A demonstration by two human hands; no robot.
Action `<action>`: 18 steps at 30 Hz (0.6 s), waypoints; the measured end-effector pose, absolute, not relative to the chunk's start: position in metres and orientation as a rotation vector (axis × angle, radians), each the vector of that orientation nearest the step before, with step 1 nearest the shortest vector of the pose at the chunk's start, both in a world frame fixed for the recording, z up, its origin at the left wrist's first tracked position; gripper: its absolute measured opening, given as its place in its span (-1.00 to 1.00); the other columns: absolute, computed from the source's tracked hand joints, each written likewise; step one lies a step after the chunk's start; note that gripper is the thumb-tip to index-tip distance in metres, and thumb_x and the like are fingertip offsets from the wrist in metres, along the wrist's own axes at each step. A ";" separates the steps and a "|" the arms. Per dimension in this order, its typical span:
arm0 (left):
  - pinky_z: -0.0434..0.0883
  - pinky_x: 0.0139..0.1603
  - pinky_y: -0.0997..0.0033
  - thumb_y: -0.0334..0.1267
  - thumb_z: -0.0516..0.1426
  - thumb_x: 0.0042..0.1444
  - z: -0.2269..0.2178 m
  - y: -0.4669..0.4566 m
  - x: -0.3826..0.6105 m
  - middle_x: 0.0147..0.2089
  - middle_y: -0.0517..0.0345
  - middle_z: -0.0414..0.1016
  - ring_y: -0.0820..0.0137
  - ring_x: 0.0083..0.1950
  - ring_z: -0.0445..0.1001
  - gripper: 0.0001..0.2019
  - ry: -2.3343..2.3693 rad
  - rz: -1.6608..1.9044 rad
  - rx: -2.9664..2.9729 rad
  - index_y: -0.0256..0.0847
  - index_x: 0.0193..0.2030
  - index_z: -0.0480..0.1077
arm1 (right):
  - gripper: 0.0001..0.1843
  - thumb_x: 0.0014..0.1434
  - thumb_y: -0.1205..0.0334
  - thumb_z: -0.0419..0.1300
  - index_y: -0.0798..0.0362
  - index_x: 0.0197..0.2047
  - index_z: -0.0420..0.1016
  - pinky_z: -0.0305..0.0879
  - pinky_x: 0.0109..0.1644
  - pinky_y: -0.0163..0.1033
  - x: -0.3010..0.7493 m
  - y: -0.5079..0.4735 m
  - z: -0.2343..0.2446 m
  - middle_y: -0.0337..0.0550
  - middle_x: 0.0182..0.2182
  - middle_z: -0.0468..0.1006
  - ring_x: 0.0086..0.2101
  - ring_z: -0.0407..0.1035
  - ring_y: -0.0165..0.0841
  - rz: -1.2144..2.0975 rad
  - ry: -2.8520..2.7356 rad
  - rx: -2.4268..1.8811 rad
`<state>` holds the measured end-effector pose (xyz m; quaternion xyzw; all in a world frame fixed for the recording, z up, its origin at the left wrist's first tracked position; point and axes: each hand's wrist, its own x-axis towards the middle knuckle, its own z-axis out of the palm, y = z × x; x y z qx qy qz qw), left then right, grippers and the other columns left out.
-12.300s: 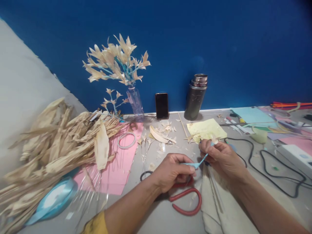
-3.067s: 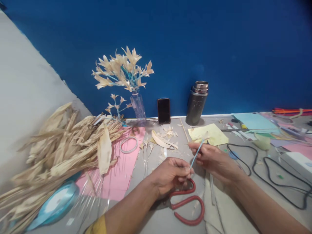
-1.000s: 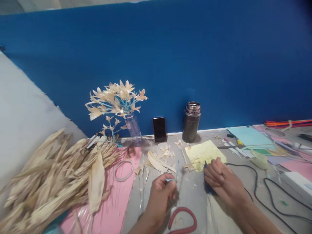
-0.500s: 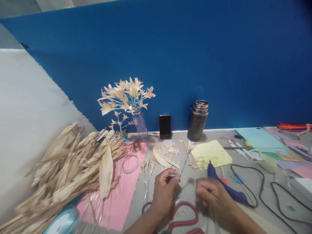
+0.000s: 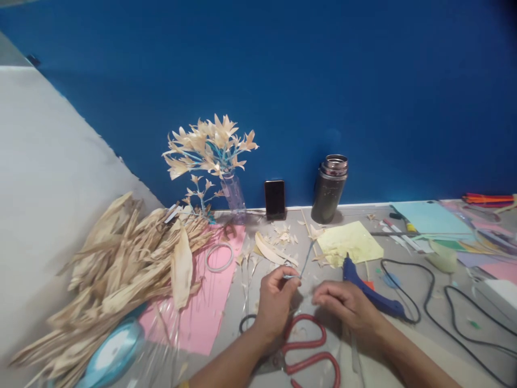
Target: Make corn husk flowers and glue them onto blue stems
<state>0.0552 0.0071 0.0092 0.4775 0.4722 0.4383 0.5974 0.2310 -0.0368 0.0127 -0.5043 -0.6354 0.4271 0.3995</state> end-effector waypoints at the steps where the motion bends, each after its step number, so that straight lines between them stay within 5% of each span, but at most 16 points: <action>1: 0.18 -0.45 0.50 -0.18 0.26 -0.06 0.009 0.007 0.055 -0.54 0.27 0.34 0.49 -0.51 0.21 -0.84 1.092 1.021 1.103 -0.22 -0.41 0.45 | -0.74 0.17 0.13 0.25 0.01 -0.51 0.58 0.24 -0.38 -0.27 0.230 -0.036 0.013 -0.20 -0.56 0.54 -0.49 0.37 -0.31 1.091 -1.631 -1.254; 4: 0.20 -0.45 0.51 -0.18 0.27 -0.04 0.008 0.006 0.056 -0.58 0.28 0.33 0.49 -0.51 0.23 -0.83 1.074 1.014 1.078 -0.23 -0.41 0.44 | -0.97 0.03 0.24 0.36 -0.01 -0.42 0.66 0.31 -0.27 -0.23 0.228 -0.034 0.012 -0.14 -0.42 0.61 -0.35 0.44 -0.24 0.995 -1.645 -1.208; 6: 0.19 -0.47 0.52 -0.18 0.27 -0.04 0.008 0.005 0.056 -0.60 0.30 0.31 0.50 -0.53 0.22 -0.83 1.063 1.006 1.049 -0.23 -0.42 0.44 | -0.93 0.08 0.21 0.33 -0.03 -0.35 0.66 0.33 -0.27 -0.23 0.227 -0.033 0.008 -0.13 -0.39 0.61 -0.35 0.45 -0.24 0.931 -1.589 -1.246; 10: 0.21 -0.49 0.52 -0.16 0.31 -0.08 0.009 0.004 0.058 -0.59 0.28 0.36 0.53 -0.56 0.24 -0.79 1.013 0.986 0.993 -0.24 -0.43 0.44 | -0.65 0.25 -0.01 0.15 0.01 -0.41 0.61 0.19 -0.53 -0.28 0.228 -0.034 0.001 -0.32 -0.73 0.36 -0.66 0.24 -0.39 0.994 -1.417 -1.427; 15: 0.19 -0.53 0.52 -0.15 0.36 -0.13 0.006 -0.001 0.061 -0.59 0.26 0.39 0.55 -0.59 0.23 -0.74 0.955 0.924 0.939 -0.25 -0.40 0.45 | -0.76 0.09 0.02 0.34 0.01 -0.29 0.64 0.33 -0.31 -0.23 0.230 -0.032 0.004 -0.16 -0.38 0.63 -0.38 0.44 -0.28 1.030 -1.204 -1.355; 18: 0.19 -0.53 0.52 -0.15 0.37 -0.13 0.001 -0.003 0.062 -0.61 0.27 0.39 0.56 -0.60 0.22 -0.74 0.912 0.879 0.965 -0.27 -0.39 0.48 | -0.75 0.03 0.02 0.40 0.04 -0.34 0.66 0.32 -0.27 -0.23 0.229 -0.030 0.004 -0.16 -0.39 0.62 -0.37 0.42 -0.29 1.155 -1.151 -1.274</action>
